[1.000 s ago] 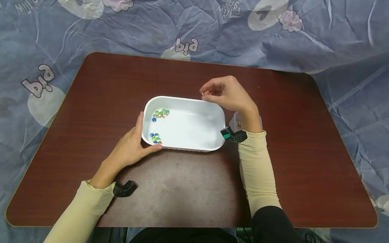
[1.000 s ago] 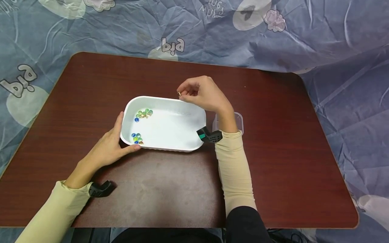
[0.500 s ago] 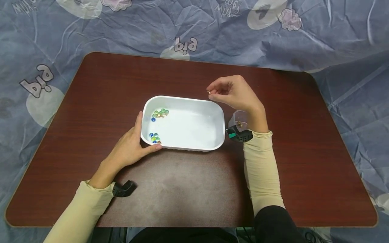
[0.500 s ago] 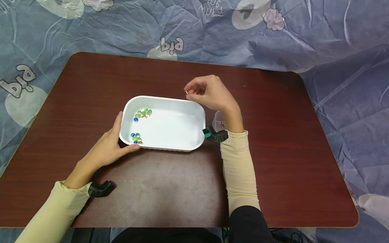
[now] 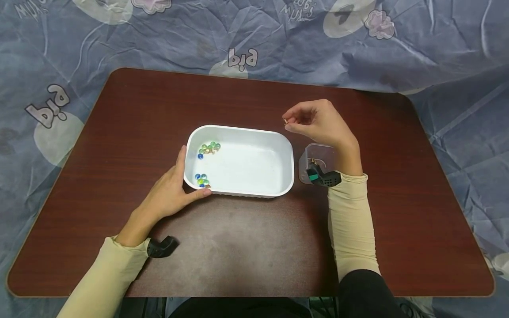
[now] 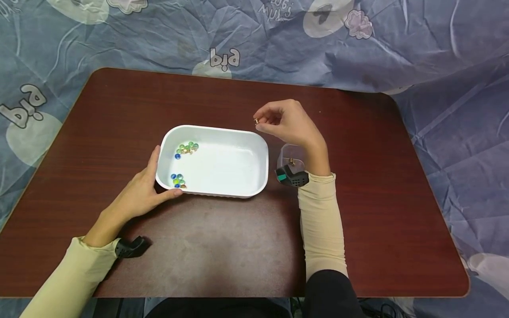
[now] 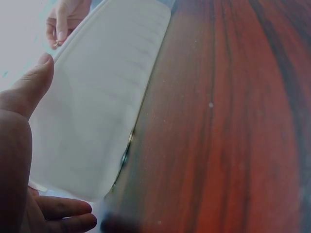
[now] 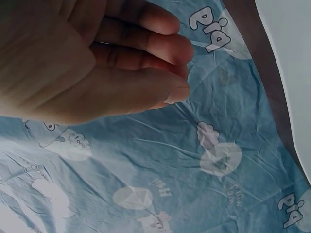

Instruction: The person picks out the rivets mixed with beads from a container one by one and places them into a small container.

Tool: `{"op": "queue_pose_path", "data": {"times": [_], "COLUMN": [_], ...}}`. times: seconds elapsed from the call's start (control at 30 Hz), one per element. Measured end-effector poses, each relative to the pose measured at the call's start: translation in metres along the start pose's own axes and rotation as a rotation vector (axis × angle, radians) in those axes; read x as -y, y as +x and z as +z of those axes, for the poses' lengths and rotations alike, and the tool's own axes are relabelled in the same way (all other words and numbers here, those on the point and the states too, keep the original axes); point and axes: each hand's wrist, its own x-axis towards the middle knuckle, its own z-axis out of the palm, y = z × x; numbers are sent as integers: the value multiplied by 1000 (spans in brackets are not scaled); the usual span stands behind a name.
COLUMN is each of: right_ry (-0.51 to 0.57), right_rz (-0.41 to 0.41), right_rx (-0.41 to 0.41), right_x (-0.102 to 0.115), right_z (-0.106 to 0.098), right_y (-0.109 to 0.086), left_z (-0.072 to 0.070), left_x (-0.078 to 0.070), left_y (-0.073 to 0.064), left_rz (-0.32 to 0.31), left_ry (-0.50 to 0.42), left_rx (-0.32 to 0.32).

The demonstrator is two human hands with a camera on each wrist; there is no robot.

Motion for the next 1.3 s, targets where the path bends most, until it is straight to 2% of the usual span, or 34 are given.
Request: {"op": "queue_pose_path", "data": {"times": [0.6,0.93,1.3], "right_ry": [-15,49,12], "right_rz": [64,54,115], "right_rx": [-19,-89,-168], "right_x": [-6,-11,-10], "right_z": [-16,-32,-49], "right_y": [-15,-24,-38], "left_z": [-1,0,-1], "left_x": [0,-1,0], "left_y": [0,0,0], "left_rz": [4,-15,-18], "left_ry": [-10,-8,-12], "left_rx": [6,16,22]}}
